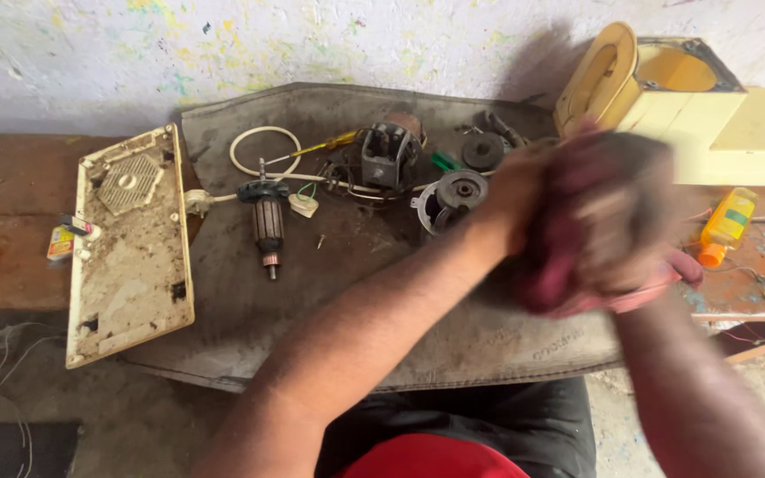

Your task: The person disassembles a small electric motor, cleans internal components with a cloth, applies lubricant, and reassembles the motor. They use a screwdriver to remove parts, wipe surfaces, and insert the rotor back into the housing.

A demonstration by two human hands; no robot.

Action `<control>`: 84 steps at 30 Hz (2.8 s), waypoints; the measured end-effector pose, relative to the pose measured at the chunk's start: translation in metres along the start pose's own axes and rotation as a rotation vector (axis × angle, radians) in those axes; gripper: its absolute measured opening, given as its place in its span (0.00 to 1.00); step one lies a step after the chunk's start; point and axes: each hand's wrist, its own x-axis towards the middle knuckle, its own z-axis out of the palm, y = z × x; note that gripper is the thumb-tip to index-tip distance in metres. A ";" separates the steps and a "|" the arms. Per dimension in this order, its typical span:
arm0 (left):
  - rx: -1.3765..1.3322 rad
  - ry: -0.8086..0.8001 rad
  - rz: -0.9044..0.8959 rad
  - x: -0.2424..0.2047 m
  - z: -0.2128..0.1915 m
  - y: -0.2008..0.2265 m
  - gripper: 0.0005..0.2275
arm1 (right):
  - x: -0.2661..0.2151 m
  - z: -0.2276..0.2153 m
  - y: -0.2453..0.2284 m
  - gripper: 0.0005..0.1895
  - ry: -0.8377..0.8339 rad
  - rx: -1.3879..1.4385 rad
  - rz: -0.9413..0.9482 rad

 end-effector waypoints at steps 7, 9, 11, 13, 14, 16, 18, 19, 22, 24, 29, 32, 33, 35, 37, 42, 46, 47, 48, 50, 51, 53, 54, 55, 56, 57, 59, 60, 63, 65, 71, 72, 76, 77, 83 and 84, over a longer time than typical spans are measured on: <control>0.111 -0.214 -0.096 -0.036 0.006 -0.025 0.15 | -0.025 0.002 0.027 0.21 -0.070 -0.057 -0.200; 0.496 -0.291 -0.040 -0.066 0.015 -0.010 0.17 | -0.034 -0.009 0.041 0.16 -0.127 -0.119 -0.088; 0.892 -0.356 0.126 -0.096 0.017 0.019 0.18 | -0.032 -0.017 0.046 0.09 -0.177 -0.162 0.048; 1.260 -0.043 0.396 -0.120 0.011 0.047 0.19 | -0.025 -0.024 0.041 0.09 -0.095 0.007 0.276; 1.445 0.177 0.524 -0.127 0.006 0.059 0.20 | -0.021 -0.026 0.037 0.11 -0.057 0.094 0.392; 1.630 0.287 0.622 -0.142 -0.003 0.080 0.25 | -0.010 -0.022 0.027 0.08 -0.127 0.044 0.260; 1.780 0.275 0.706 -0.139 -0.008 0.086 0.33 | -0.003 -0.017 0.021 0.05 -0.203 0.013 0.204; 1.842 0.211 0.739 -0.135 -0.010 0.088 0.38 | -0.002 -0.008 0.018 0.04 -0.243 0.010 0.212; 1.892 0.121 0.772 -0.121 -0.011 0.087 0.49 | -0.007 0.023 0.013 0.04 -0.349 -0.046 0.230; 1.851 0.139 0.712 -0.118 -0.011 0.088 0.51 | -0.010 0.044 0.011 0.05 -0.454 -0.108 0.159; 1.728 0.270 0.551 -0.118 -0.016 0.082 0.51 | -0.014 0.070 0.003 0.09 -0.665 -0.060 0.204; 1.765 0.223 0.601 -0.120 -0.019 0.081 0.53 | -0.010 0.061 0.018 0.14 -0.687 0.185 0.109; 1.761 0.229 0.598 -0.118 -0.019 0.083 0.54 | -0.006 0.058 0.028 0.10 -0.713 0.204 -0.044; 1.747 0.243 0.587 -0.116 -0.018 0.082 0.56 | -0.003 0.052 0.048 0.07 -0.763 0.241 -0.347; 1.752 0.225 0.606 -0.117 -0.020 0.081 0.56 | -0.003 0.049 0.062 0.07 -0.791 0.270 -0.408; 1.765 0.211 0.638 -0.116 -0.027 0.082 0.56 | 0.017 0.048 0.073 0.03 -0.815 0.180 -0.228; 1.781 0.220 0.641 -0.113 -0.030 0.079 0.56 | 0.023 0.048 0.045 0.11 -0.697 0.133 0.079; 1.763 0.220 0.615 -0.113 -0.031 0.078 0.56 | 0.017 0.049 0.035 0.14 -0.647 0.218 0.076; 1.773 0.224 0.600 -0.114 -0.031 0.077 0.56 | 0.011 0.053 0.027 0.14 -0.682 0.182 0.082; 1.790 0.228 0.575 -0.115 -0.031 0.078 0.56 | -0.002 0.056 0.020 0.15 -0.751 0.105 0.091; 1.774 0.242 0.574 -0.116 -0.030 0.078 0.56 | -0.005 0.055 0.023 0.15 -0.761 0.154 0.068; 1.740 0.260 0.574 -0.116 -0.029 0.077 0.57 | -0.007 0.048 0.037 0.15 -0.778 0.243 0.025; 1.758 0.246 0.593 -0.115 -0.029 0.076 0.57 | -0.007 0.045 0.045 0.11 -0.797 0.259 -0.076; 1.776 0.237 0.617 -0.114 -0.029 0.077 0.57 | -0.003 0.045 0.053 0.08 -0.815 0.279 -0.185; 1.795 0.229 0.642 -0.114 -0.029 0.078 0.56 | 0.002 0.045 0.059 0.05 -0.832 0.298 -0.294; 1.791 0.229 0.643 -0.116 -0.031 0.077 0.56 | 0.004 0.046 0.060 0.03 -0.905 0.268 -0.146; 1.784 0.222 0.652 -0.116 -0.033 0.078 0.56 | 0.015 0.048 0.059 0.04 -1.039 0.198 0.151; 1.793 0.225 0.644 -0.114 -0.034 0.080 0.55 | 0.020 0.051 0.054 0.05 -0.892 0.182 0.140; 1.789 0.247 0.608 -0.115 -0.036 0.076 0.54 | 0.018 0.062 0.028 0.11 -0.630 0.134 0.070; 1.764 0.239 0.598 -0.113 -0.035 0.076 0.54 | 0.006 0.067 0.010 0.14 -0.654 0.072 -0.032; 1.730 0.241 0.589 -0.115 -0.029 0.077 0.57 | -0.008 0.044 0.036 0.09 -0.799 0.370 0.050; 1.738 0.230 0.601 -0.114 -0.030 0.078 0.57 | -0.002 0.042 0.044 0.05 -0.827 0.373 -0.020; 1.781 0.234 0.656 -0.115 -0.035 0.078 0.58 | 0.028 0.046 0.044 0.09 -1.126 -0.010 0.537; 1.789 0.230 0.669 -0.115 -0.036 0.075 0.57 | 0.032 0.046 0.037 0.14 -1.200 -0.236 0.899; 1.805 0.261 0.596 -0.112 -0.039 0.072 0.52 | 0.012 0.063 -0.003 0.17 -0.645 0.144 0.021; 1.784 0.246 0.591 -0.112 -0.039 0.072 0.53 | 0.006 0.062 0.001 0.16 -0.663 0.208 0.025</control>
